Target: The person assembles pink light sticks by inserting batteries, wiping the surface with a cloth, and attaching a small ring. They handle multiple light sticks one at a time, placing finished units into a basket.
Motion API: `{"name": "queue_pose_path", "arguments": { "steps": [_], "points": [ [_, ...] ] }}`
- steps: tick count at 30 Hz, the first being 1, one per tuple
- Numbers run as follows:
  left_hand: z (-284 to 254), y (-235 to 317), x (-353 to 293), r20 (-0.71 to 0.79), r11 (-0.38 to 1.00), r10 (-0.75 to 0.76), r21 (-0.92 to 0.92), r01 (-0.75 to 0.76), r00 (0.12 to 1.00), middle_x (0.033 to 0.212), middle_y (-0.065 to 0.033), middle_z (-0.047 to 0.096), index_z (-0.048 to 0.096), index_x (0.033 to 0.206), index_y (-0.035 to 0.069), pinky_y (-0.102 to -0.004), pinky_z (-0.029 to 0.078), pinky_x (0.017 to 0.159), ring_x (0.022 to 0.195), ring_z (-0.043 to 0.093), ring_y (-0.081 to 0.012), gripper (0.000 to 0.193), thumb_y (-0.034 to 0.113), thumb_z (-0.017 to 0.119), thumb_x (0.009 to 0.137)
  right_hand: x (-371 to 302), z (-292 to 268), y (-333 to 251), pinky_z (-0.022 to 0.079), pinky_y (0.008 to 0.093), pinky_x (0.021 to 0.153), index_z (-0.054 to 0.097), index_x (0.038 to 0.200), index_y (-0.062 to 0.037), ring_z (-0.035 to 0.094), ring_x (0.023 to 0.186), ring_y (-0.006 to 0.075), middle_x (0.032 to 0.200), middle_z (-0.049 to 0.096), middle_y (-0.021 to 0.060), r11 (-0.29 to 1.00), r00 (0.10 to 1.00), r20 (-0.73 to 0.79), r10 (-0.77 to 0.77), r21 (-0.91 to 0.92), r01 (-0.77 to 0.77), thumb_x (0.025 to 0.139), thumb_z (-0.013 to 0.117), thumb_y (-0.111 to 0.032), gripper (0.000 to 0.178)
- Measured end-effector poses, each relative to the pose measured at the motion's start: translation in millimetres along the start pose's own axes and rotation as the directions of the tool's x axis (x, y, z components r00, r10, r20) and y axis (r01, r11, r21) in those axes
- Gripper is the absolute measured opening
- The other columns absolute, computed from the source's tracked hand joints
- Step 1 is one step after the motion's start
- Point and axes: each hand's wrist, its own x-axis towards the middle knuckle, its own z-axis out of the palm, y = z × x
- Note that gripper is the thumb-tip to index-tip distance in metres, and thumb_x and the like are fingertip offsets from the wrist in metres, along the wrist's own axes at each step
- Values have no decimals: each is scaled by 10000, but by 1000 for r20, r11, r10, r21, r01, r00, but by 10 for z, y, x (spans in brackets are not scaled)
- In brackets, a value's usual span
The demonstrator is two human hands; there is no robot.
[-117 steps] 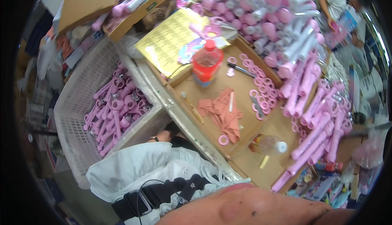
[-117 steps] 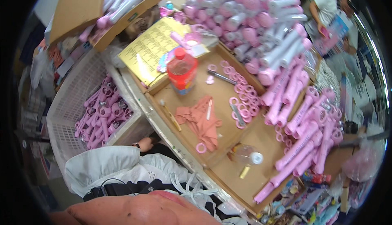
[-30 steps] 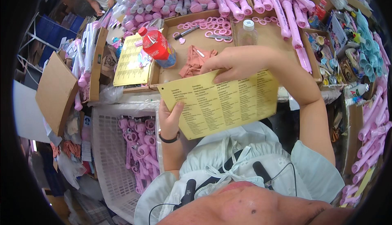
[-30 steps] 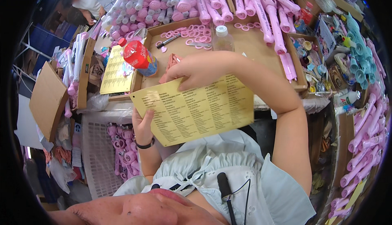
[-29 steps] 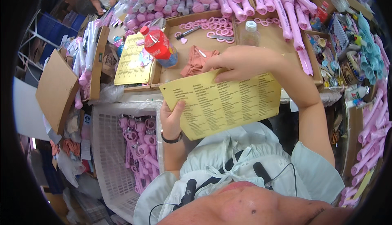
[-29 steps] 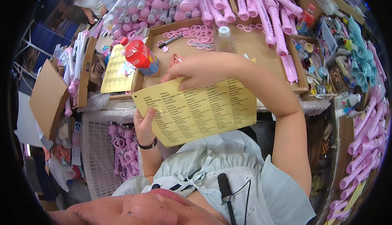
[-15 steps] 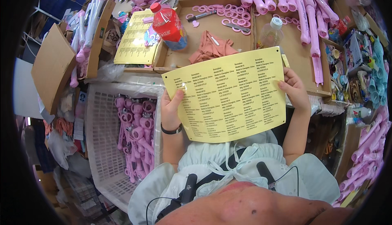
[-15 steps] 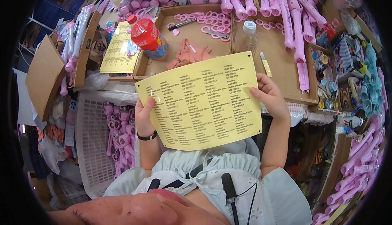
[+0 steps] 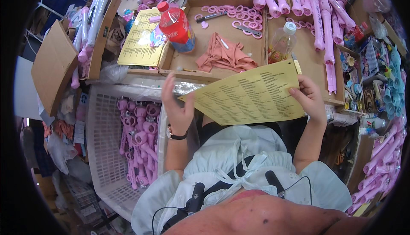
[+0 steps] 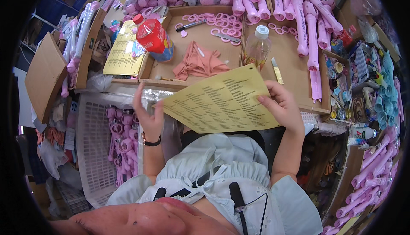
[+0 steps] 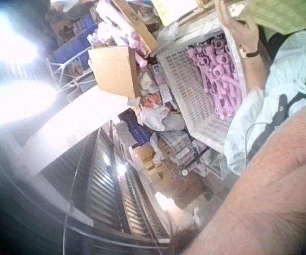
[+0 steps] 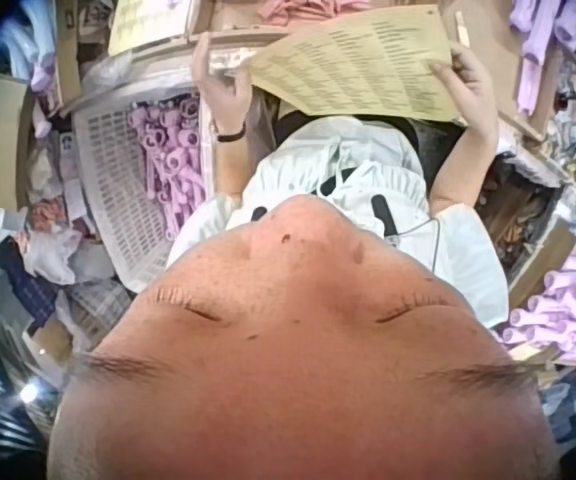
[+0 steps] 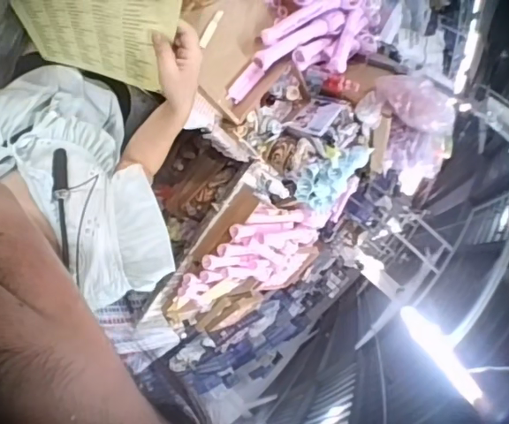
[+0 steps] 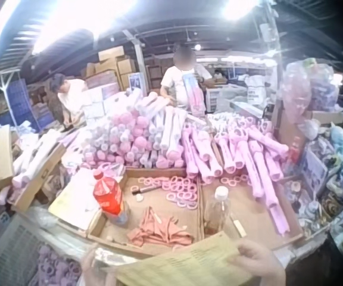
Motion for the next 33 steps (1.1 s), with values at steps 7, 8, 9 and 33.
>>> {"name": "queue_pose_path", "arguments": {
  "steps": [7, 8, 9, 33],
  "points": [
    [27, 75, 164, 810, 836, -164, -190, 515, 564, 1074, -133, 613, 491, 1178, -37, -281, 453, 846, 965, 601, -216, 368, 40, 605, 837, 198, -80, 11, 443, 215, 731, 530, 1114, 20, 564, 837, 67, 912, 619, 22, 1000, 1000, 24, 4, -25, -4, 874, 569, -37, 250],
    [28, 63, 153, 797, 731, -241, -226, 644, 553, 1083, -120, 610, 484, 1187, -36, -267, 454, 835, 959, 599, -192, 355, 34, 582, 853, 205, -137, 7, 442, 213, 724, 532, 1111, 21, 564, 827, 66, 901, 620, 20, 1000, 1000, 19, 1, -28, 0, 875, 567, -38, 245],
    [18, 49, 136, 768, 615, -284, -314, 724, 574, 1092, -106, 607, 477, 1196, -36, -252, 456, 823, 953, 598, -168, 342, 28, 558, 869, 209, -196, -10, 445, 217, 706, 510, 1164, 5, 579, 806, 83, 890, 632, 39, 986, 1000, -24, -14, -168, 10, 903, 550, -106, 286],
    [-373, 512, -41, 694, 354, -380, -501, 789, 612, 1231, -94, 511, 452, 1286, -16, -250, 374, 942, 1137, 455, -123, 508, -58, 599, 801, -102, 559, 211, 435, 249, 881, 429, 1279, 44, 542, 1051, 131, 1216, 527, 130, 966, 988, -154, 20, 256, 21, 900, 447, -8, 384]
  ]
}}
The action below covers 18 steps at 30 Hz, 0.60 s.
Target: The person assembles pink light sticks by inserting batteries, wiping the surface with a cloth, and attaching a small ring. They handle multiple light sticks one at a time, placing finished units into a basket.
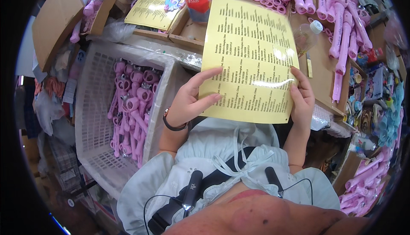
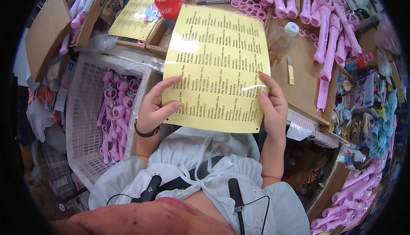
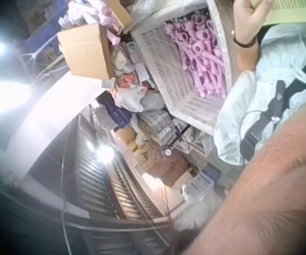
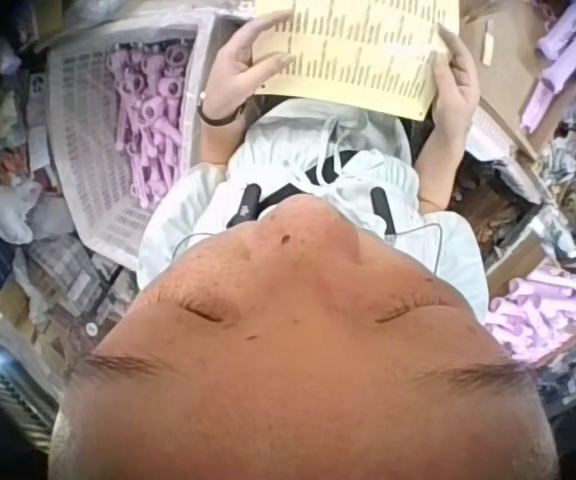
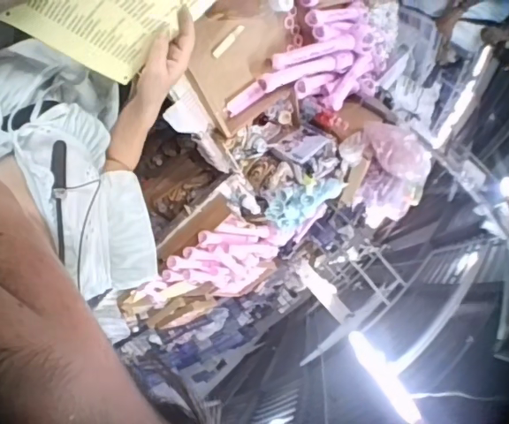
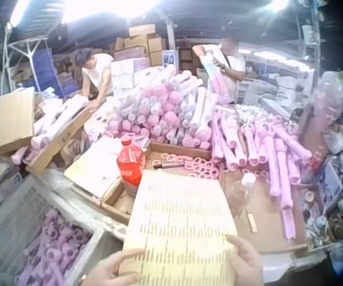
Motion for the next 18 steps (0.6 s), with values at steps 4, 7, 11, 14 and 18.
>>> {"name": "queue_pose_path", "arguments": {
  "steps": [4, 7, 11, 14, 18],
  "points": [
    [105, 136, -78, -97, 999, 42, 36, -38, 994, 1275, -100, 477, 377, 1341, -19, -257, 372, 952, 1152, 446, -126, 586, -69, 597, 800, -32, -28, -103, 414, 291, 931, 380, 1317, 54, 533, 1093, 179, 1245, 507, 166, 996, 998, 61, 6, 86, -11, 865, 508, -56, 483],
    [181, 200, -108, -132, 997, 72, 17, -71, 989, 1304, -112, 450, 300, 1382, -18, -258, 367, 961, 1158, 447, -130, 656, -72, 599, 801, -34, -22, -162, 383, 323, 974, 340, 1344, 56, 511, 1140, 223, 1256, 495, 193, 998, 993, 120, 6, 68, -14, 785, 618, -115, 648],
    [224, 253, -126, -93, 993, 105, 68, -99, 990, 1314, -125, 438, 245, 1405, -14, -259, 363, 966, 1166, 446, -135, 697, -65, 600, 807, -36, -34, -199, 387, 328, 973, 326, 1355, 54, 506, 1154, 235, 1258, 491, 212, 999, 992, 127, 18, 46, -24, 743, 672, -130, 726],
    [239, 268, -131, -78, 986, 129, 119, -119, 989, 1312, -130, 440, 244, 1405, -12, -261, 367, 964, 1168, 446, -137, 693, -56, 600, 812, -40, -54, -186, 392, 330, 970, 321, 1354, 61, 508, 1152, 239, 1254, 492, 219, 999, 995, 103, 13, 39, -17, 748, 675, -115, 724],
    [250, 266, -148, -72, 988, 117, 109, -109, 991, 1310, -136, 444, 257, 1400, -6, -262, 380, 952, 1165, 451, -139, 678, -41, 601, 817, -34, -70, -162, 394, 335, 970, 319, 1350, 71, 507, 1153, 244, 1255, 488, 226, 999, 996, 90, -2, 45, -2, 761, 659, -69, 694]
  ]
}}
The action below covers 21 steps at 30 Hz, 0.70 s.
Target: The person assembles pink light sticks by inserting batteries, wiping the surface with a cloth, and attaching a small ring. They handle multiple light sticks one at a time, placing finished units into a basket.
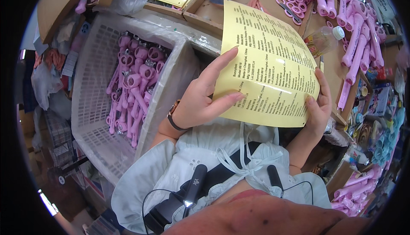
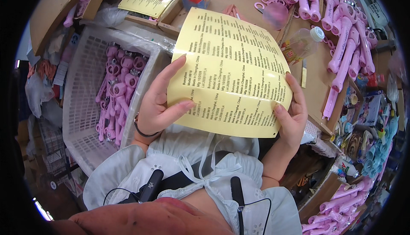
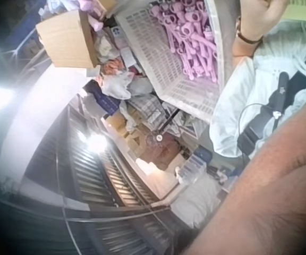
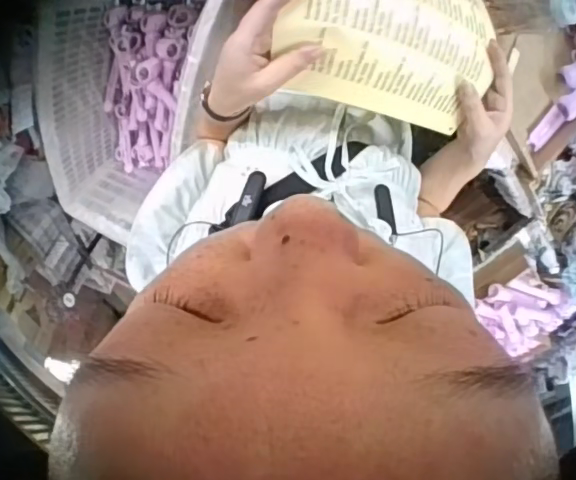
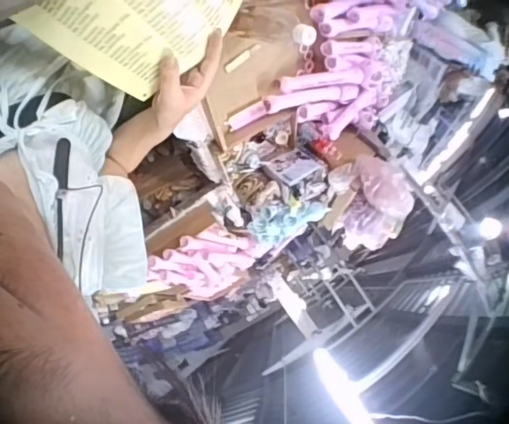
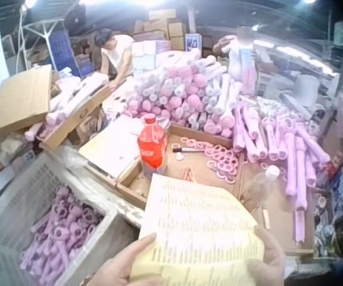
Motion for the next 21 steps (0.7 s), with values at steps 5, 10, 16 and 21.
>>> {"name": "queue_pose_path", "arguments": {
  "steps": [5, 10, 16, 21],
  "points": [
    [-24, -23, -14, -6, 998, -4, 57, 4, 1000, 1275, -128, 468, 318, 1356, -6, -263, 409, 920, 1132, 475, -133, 605, -28, 603, 823, -1, -11, 1, 398, 329, 965, 334, 1339, 74, 514, 1143, 237, 1257, 491, 213, 999, 1000, -4, -30, -19, 30, 776, 635, -37, 648],
    [-19, -80, -36, -44, 999, 2, 38, 0, 999, 1188, -97, 518, 402, 1281, -2, -255, 432, 884, 1070, 509, -120, 506, -10, 619, 824, -37, -38, 19, 409, 306, 942, 442, 1257, 78, 528, 1109, 214, 1239, 515, 175, 989, 997, -48, -59, -138, 52, 797, 635, -20, 509],
    [-89, -215, -54, -82, 990, 29, 141, -18, 996, 1093, -91, 574, 512, 1160, 5, -251, 461, 824, 978, 558, -123, 379, -16, 644, 805, -40, -67, -20, 436, 253, 800, 595, 1107, 18, 565, 935, 177, 1067, 582, 120, 780, 969, 69, -237, -581, 232, 759, 681, -2, 359],
    [-137, -306, -35, -131, 980, 71, 193, -45, 989, 1003, -97, 605, 554, 1101, 6, -243, 483, 760, 891, 589, -120, 334, -38, 652, 785, 9, -49, -60, 388, 313, 838, 716, 893, -101, 492, 990, 213, 934, 532, 53, 333, 855, 223, -469, -852, 405, 650, 781, -139, 255]
  ]
}}
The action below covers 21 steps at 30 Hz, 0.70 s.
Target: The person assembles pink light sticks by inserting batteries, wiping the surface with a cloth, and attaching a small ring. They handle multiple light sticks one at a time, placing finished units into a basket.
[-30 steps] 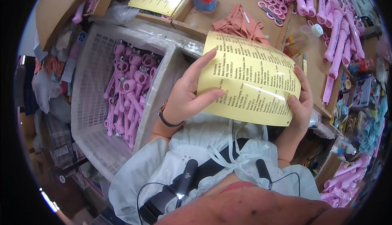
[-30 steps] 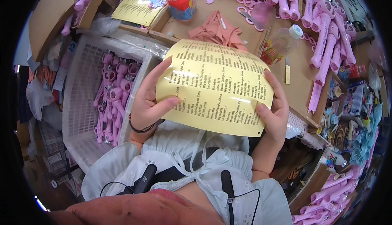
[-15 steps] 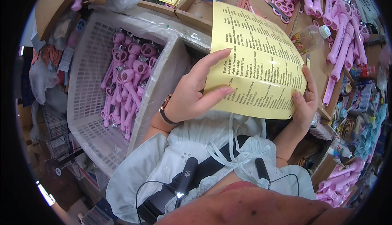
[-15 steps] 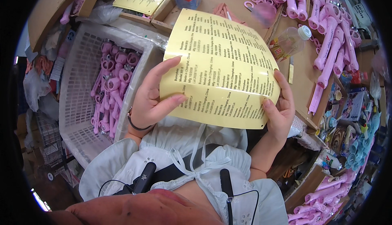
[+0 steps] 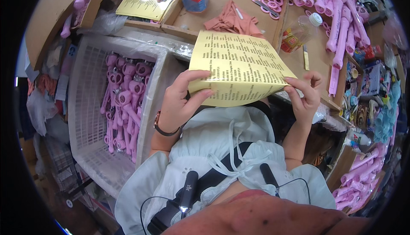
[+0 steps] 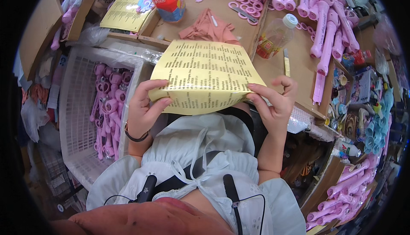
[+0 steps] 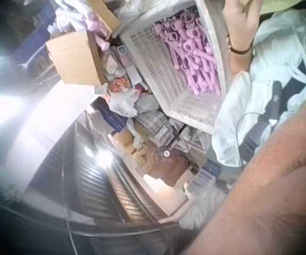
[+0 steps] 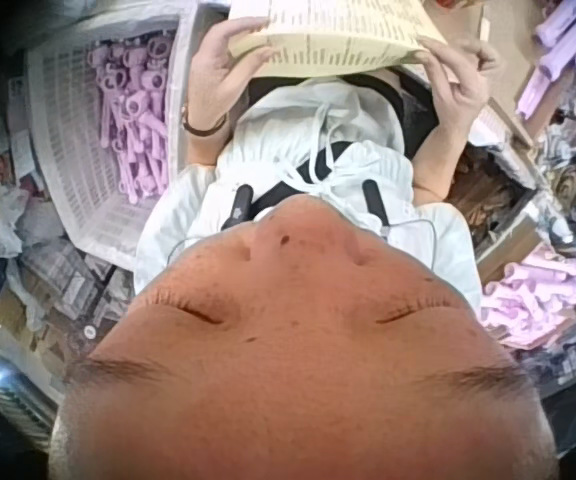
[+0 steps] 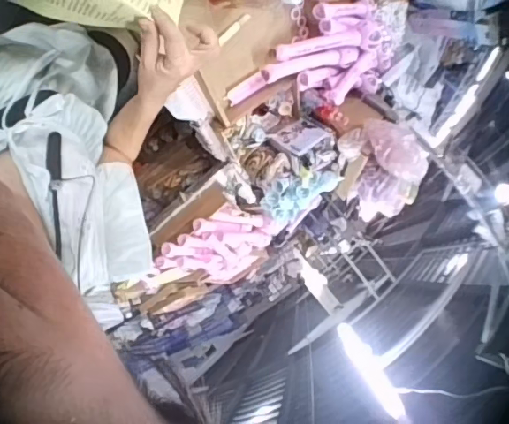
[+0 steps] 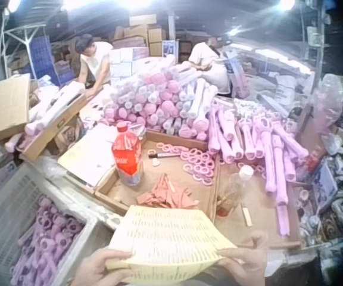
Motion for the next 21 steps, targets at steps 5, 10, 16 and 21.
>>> {"name": "queue_pose_path", "arguments": {
  "steps": [5, 10, 16, 21],
  "points": [
    [-52, 104, 129, -24, 720, 297, 662, -207, 955, 1292, -133, 438, 599, 1123, 88, -381, 330, 977, 1204, 392, -324, 488, 163, 772, 674, 110, 17, -72, 382, 395, 919, 729, 857, -163, 462, 1094, 299, 1120, 536, 86, 987, 986, -56, -155, 25, 157, 615, 787, -198, 251],
    [212, 290, 209, 375, 476, 303, 737, -480, 876, 1210, -62, 557, 594, 1157, 132, -518, 183, 1061, 1173, 467, -263, 530, 304, 743, 678, 197, 142, -347, 449, 383, 817, 705, 831, -133, 528, 984, 293, 1012, 597, 62, 946, 945, 36, -324, 21, 323, 611, 778, -176, 236],
    [376, 254, 272, 458, 506, 438, 585, -634, 773, 977, -58, 653, 638, 970, 59, -426, 415, 943, 934, 622, -198, 274, 149, 664, 712, 266, 158, -472, 466, 348, 716, 686, 818, -118, 584, 852, 217, 847, 637, -4, 884, 884, 55, -465, 79, 460, 612, 772, -193, 235],
    [-78, 318, 137, 426, 421, 398, 702, -574, 813, 936, -68, 669, 659, 922, 64, -391, 451, 905, 911, 638, -202, 235, 72, 652, 687, 258, -56, -444, 457, 305, 664, 696, 812, -140, 604, 787, 174, 794, 649, -33, 888, 888, 50, -457, 83, 452, 617, 779, -232, 231]
  ]
}}
